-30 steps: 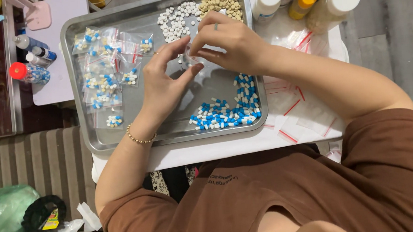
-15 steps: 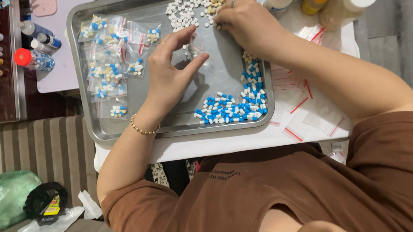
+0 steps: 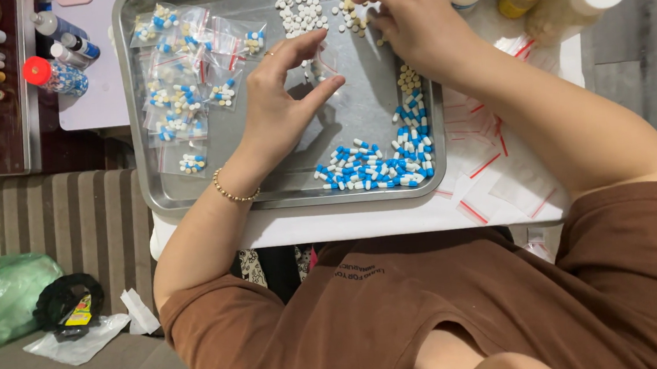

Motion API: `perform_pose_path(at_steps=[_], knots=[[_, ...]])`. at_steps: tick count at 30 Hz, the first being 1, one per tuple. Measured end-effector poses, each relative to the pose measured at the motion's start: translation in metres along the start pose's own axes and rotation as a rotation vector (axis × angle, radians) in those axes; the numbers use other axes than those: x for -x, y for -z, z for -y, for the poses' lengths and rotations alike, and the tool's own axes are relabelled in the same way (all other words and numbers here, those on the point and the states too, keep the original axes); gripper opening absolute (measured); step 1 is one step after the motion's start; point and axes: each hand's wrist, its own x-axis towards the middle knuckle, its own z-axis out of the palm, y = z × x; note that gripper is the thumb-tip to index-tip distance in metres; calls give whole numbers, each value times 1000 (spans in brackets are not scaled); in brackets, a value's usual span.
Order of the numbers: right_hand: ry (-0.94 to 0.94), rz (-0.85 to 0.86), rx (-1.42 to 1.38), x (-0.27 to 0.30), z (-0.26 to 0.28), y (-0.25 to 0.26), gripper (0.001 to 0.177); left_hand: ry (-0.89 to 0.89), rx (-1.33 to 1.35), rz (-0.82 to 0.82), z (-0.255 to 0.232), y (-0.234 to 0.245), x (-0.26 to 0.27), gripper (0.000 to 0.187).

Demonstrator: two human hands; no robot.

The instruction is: Sort and bag various pills and capsules from a metal tray into small plastic bags

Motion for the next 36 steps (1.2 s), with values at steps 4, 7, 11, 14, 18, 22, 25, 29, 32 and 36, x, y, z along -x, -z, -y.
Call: perform_pose_path(at_steps=[4,7,11,14,18,22,25,29,32,36], knots=[[-26,19,67,4,-8,0,40,-5,13,5,-1,0,0,47],[-5,9,78,3,-6,2,44,-9,18,0,1,-1,0,46],[-7,-18,80,0,5,8,43,-7,8,6,1,1,1,47],[102,-179,-90,-5,41,27,39,-9,4,13,-1,1,0,47],[93,-133,-572,-7,80,44,31,-6,-1,13,-1,-1,-1,47],[324,-153,-418,-8,79,33,24,-7,-45,42,-1,0,-1,44],[393,-179,-369,-8,81,29,26,-17,-26,55,-6,-1,-1,37],[394,-175,-355,-7,76,28,23,-8,2,49,-7,-1,-2,37],[364,-262,-321,-8,72,35,16,24,-3,35,-8,0,-1,49],[180,-329,-189,-8,51,35,15,20,-12,-31,-10,3,-2,45]])
